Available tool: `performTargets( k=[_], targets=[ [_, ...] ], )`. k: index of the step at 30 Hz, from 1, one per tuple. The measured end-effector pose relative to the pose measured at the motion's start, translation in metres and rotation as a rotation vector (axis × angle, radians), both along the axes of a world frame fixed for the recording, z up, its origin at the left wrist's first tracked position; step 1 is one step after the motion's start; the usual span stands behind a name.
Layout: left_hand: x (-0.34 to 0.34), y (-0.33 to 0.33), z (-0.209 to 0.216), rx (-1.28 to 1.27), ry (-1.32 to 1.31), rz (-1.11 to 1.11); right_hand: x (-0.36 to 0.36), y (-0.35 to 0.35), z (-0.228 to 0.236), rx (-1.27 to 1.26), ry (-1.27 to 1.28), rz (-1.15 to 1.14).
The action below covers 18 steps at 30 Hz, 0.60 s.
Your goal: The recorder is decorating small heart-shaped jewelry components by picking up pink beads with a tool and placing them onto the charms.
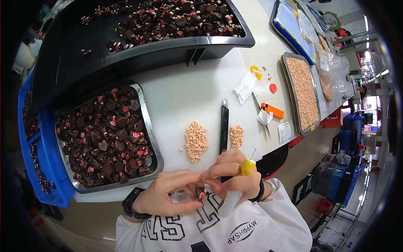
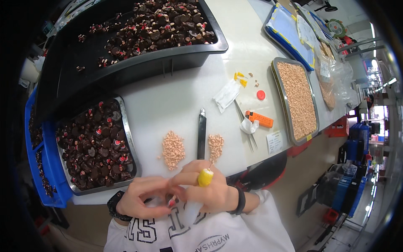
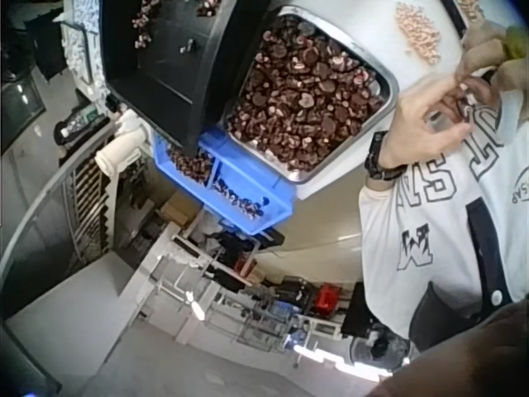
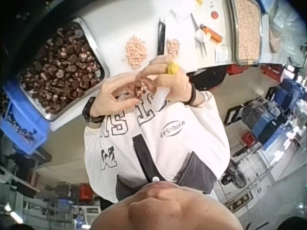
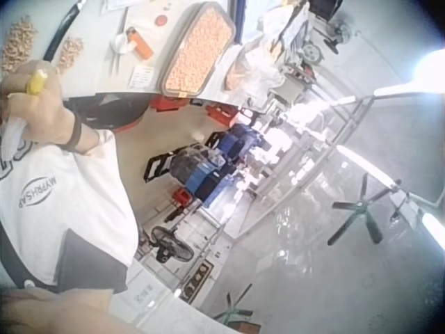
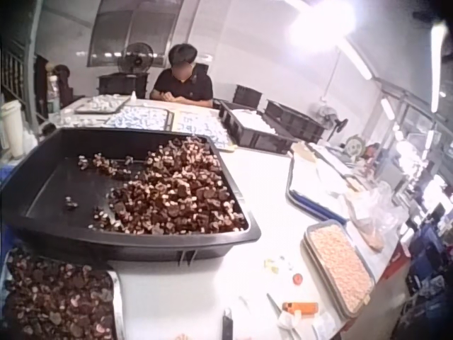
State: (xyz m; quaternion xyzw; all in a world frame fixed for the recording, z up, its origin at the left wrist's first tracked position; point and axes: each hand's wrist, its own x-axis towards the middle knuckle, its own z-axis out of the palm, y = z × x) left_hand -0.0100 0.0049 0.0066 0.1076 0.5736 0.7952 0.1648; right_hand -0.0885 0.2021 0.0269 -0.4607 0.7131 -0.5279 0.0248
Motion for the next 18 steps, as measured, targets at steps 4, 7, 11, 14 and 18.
performTargets(
  k=[4, 7, 11, 14, 18],
  targets=[
    [-0.004, -0.004, 0.002, -0.060, 0.019, -0.133, -0.003, 0.000, 0.004, 0.032, 0.051, 0.017],
    [-0.004, -0.003, 0.006, -0.091, 0.011, -0.088, -0.005, -0.003, 0.007, 0.070, -0.086, 0.055],
    [0.000, 0.000, 0.003, -0.073, -0.035, 0.044, -0.007, 0.006, 0.000, 0.041, -0.024, -0.076],
    [0.006, 0.002, -0.006, 0.195, -0.075, 0.230, -0.010, 0.015, -0.010, 0.044, 0.062, -0.261],
    [0.008, -0.001, -0.007, 0.272, -0.005, 0.338, -0.012, 0.024, -0.009, 0.298, 0.087, -0.259]
  ],
)
